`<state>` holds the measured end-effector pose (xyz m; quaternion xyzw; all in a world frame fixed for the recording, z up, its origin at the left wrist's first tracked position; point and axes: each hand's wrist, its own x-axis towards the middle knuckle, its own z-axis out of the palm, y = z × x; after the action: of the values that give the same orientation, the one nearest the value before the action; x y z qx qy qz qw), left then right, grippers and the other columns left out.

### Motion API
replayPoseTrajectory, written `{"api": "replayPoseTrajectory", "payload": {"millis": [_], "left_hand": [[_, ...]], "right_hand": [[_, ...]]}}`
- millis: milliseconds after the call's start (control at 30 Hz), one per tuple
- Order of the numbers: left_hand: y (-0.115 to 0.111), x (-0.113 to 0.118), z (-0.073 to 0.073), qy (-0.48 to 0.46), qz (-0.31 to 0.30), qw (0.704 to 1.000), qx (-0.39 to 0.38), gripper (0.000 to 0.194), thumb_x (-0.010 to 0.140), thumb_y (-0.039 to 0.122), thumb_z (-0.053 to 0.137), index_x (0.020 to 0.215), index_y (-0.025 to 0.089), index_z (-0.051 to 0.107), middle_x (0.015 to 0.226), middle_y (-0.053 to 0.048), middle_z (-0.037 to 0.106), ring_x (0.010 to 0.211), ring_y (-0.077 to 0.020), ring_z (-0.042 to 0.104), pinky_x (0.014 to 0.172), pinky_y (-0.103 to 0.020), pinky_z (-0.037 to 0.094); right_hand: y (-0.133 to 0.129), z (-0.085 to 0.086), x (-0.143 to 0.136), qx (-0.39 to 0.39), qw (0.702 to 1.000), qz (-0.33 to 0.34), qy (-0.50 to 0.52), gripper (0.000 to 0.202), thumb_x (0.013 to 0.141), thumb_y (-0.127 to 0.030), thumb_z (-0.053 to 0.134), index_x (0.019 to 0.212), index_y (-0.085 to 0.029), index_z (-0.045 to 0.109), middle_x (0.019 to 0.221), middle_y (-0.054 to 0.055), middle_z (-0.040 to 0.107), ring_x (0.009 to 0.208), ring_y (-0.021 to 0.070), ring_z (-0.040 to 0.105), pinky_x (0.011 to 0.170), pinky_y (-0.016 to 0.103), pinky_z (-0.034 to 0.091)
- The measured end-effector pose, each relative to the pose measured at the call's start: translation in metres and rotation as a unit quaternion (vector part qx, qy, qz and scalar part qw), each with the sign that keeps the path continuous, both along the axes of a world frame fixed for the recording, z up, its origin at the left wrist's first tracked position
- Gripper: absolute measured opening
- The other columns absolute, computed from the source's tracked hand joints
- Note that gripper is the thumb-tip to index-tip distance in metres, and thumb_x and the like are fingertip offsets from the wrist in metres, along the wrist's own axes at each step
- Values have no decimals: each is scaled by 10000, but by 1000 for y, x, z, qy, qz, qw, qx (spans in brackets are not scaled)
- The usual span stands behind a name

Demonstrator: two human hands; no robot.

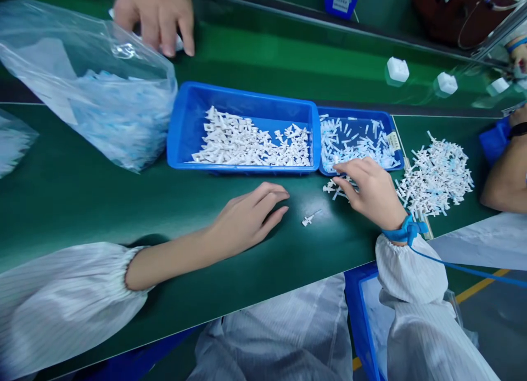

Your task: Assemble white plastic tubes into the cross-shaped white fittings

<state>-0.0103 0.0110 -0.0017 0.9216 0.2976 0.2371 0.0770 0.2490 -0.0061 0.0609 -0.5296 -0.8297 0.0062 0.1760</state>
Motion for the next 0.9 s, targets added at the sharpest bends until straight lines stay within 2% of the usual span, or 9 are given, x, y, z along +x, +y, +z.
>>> {"api": "replayPoseTrajectory", "payload": {"millis": [133,233,433,600,767,900], "left_hand": [[1,0,-2,0,-18,1000,14,238,1002,210,344,1004,139,572,1002,-83,665,789,-146,668,664,-248,527],[0,-1,-4,12,-36,999,27,239,996,195,352,991,144,586,1004,-74,667,780,-141,655,682,-251,514],[-8,4,-3,106,-136,978,116,253,982,240,476,1210,238,585,1056,-45,684,756,-158,601,659,-286,413],[-10,15,-4,100,-156,975,121,277,957,170,516,1224,190,589,1051,-46,684,784,-167,546,661,-311,369],[-13,41,-7,103,-151,977,114,344,957,117,461,1285,160,554,1057,-53,677,814,-181,537,648,-323,341],[-16,73,-6,131,-147,978,67,403,960,100,399,1349,125,502,1109,-91,653,919,-207,561,682,-333,374]], "right_hand": [[21,-13,4,9,998,-40,-52,270,952,-300,536,1153,-168,659,1028,132,723,918,278,652,811,408,481],[29,-22,8,-13,996,-54,-66,262,962,-225,479,1119,-155,678,943,125,719,879,272,645,784,393,480],[23,-22,16,-9,997,-61,-47,244,941,-221,514,1089,-153,696,905,110,734,843,263,646,771,371,475],[29,-23,10,-44,995,-61,-67,226,936,-216,534,1074,-149,700,991,125,739,909,265,645,805,365,455],[38,-13,13,-70,994,-56,-67,190,903,-174,575,1033,-134,707,949,113,742,908,256,663,810,350,459],[28,6,32,-38,996,-68,-36,195,891,-212,589,1030,-147,709,926,93,740,781,216,663,742,329,477]]}}
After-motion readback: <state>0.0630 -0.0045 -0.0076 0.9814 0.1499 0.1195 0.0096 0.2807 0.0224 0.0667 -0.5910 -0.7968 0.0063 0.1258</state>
